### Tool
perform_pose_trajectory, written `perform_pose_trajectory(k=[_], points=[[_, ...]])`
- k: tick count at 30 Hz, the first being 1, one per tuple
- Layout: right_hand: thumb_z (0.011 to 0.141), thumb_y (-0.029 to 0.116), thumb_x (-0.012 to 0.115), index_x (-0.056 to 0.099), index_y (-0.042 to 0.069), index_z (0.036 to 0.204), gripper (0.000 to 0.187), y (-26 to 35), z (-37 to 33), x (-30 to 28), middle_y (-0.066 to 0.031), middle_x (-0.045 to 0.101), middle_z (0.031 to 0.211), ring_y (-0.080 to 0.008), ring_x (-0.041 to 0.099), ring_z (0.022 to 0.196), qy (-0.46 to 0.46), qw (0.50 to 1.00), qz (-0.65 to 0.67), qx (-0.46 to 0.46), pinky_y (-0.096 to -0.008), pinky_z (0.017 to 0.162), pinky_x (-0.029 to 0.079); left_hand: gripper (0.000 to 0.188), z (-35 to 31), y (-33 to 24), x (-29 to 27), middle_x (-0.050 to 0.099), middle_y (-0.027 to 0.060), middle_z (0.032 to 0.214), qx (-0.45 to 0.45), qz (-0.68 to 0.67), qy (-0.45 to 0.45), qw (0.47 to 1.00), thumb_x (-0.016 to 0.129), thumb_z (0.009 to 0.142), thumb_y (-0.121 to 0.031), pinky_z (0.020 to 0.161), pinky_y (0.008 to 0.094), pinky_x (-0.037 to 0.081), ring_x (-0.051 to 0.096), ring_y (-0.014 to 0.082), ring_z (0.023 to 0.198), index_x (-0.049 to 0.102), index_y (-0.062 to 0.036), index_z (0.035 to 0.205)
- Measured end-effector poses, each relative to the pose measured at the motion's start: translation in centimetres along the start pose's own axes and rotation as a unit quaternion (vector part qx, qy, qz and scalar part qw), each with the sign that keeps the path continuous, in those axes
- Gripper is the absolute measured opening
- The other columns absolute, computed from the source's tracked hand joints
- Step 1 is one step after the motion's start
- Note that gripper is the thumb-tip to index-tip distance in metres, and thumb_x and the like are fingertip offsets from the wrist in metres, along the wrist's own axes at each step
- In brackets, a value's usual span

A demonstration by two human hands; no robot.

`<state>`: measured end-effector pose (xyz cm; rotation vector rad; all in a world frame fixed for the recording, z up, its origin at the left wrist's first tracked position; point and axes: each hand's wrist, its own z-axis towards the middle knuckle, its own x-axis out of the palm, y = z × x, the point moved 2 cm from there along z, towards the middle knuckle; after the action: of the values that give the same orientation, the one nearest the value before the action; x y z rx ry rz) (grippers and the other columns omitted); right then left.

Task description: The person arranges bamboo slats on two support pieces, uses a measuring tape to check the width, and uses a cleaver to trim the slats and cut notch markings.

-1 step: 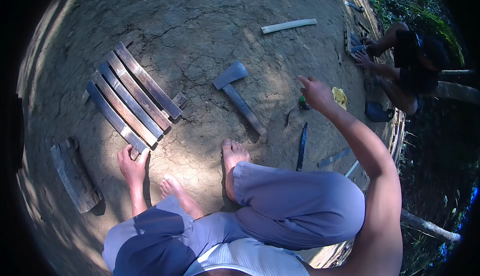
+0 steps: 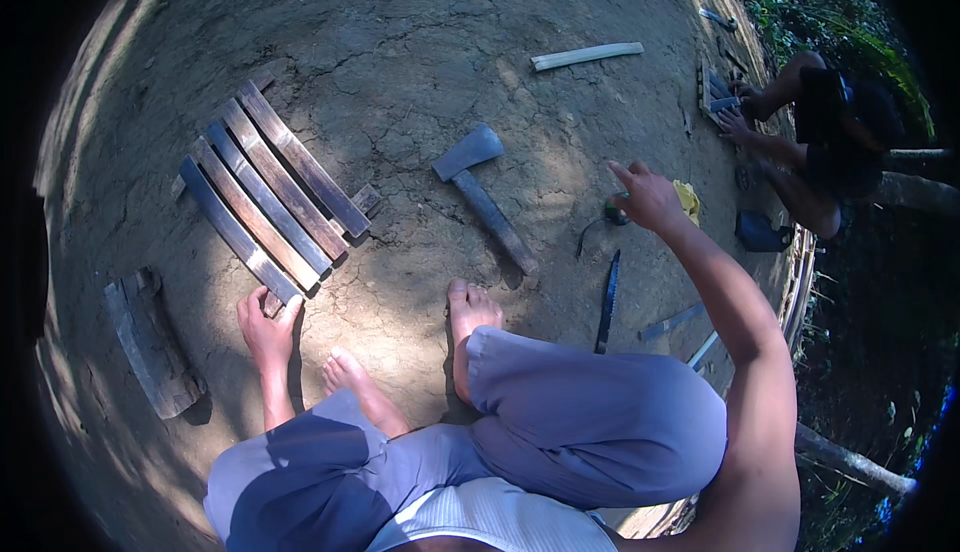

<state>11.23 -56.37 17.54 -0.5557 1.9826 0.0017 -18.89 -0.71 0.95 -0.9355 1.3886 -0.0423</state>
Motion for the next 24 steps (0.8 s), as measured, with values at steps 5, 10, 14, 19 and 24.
perform_pose_trajectory(k=[5,10,14,19,24], points=[[0.086,0.033,0.082,0.058,0.017,0.141,0.062,-2.8,-3.0,12.0,-0.0160,0.053,0.144,-0.0434,0.059,0.122,0.031,0.999,0.018,-0.022,-0.0536,0.102,0.051,0.061,0.1,-1.7,-3.8,0.058,0.0155,0.116,-0.050,-0.013,0.000,0.999,0.091,0.073,-0.025,0.098,0.0439,0.047,0.058,0.0359,0.113,0.061,-0.0046,0.122],[0.089,0.027,0.081,0.063,0.011,0.133,0.050,-5.0,-1.0,9.7,-0.0108,0.069,0.116,-0.0306,0.069,0.102,-0.095,0.972,0.216,0.010,-0.0419,0.087,0.058,0.039,-0.1,-5.7,-6.6,0.059,0.0097,0.107,0.005,-0.113,0.034,0.993,0.086,0.080,-0.018,0.084,0.0370,0.051,0.062,0.0258,0.100,0.067,-0.0072,0.111],[0.101,0.025,0.068,0.062,0.009,0.135,0.038,8.9,0.4,0.7,-0.0067,0.068,0.124,-0.0149,0.071,0.100,0.091,0.764,0.638,0.020,-0.0326,0.077,0.062,0.040,-0.3,-10.2,-4.4,0.066,0.0086,0.108,0.071,-0.268,0.242,0.930,0.085,0.084,-0.024,0.085,0.0335,0.055,0.068,0.0202,0.096,0.067,-0.0047,0.114],[0.101,0.015,0.066,0.053,0.002,0.143,0.046,27.2,-3.9,-1.6,-0.0083,0.058,0.145,-0.0119,0.066,0.107,0.204,0.568,0.780,-0.165,-0.0259,0.084,0.056,0.076,-3.5,-15.5,1.3,0.061,0.0144,0.133,-0.148,-0.621,0.437,0.634,0.076,0.096,-0.036,0.095,0.0362,0.057,0.065,0.0242,0.119,0.037,-0.0040,0.153],[0.093,-0.003,0.071,0.047,0.004,0.150,0.063,32.1,-5.2,-2.1,-0.0171,0.058,0.143,-0.0225,0.067,0.115,0.196,0.636,0.731,-0.153,-0.0338,0.093,0.058,0.068,-3.7,-11.6,-1.4,0.068,0.0084,0.114,-0.146,-0.623,0.318,0.700,0.080,0.094,-0.026,0.077,0.0256,0.060,0.070,0.0128,0.091,0.044,-0.0033,0.148]])
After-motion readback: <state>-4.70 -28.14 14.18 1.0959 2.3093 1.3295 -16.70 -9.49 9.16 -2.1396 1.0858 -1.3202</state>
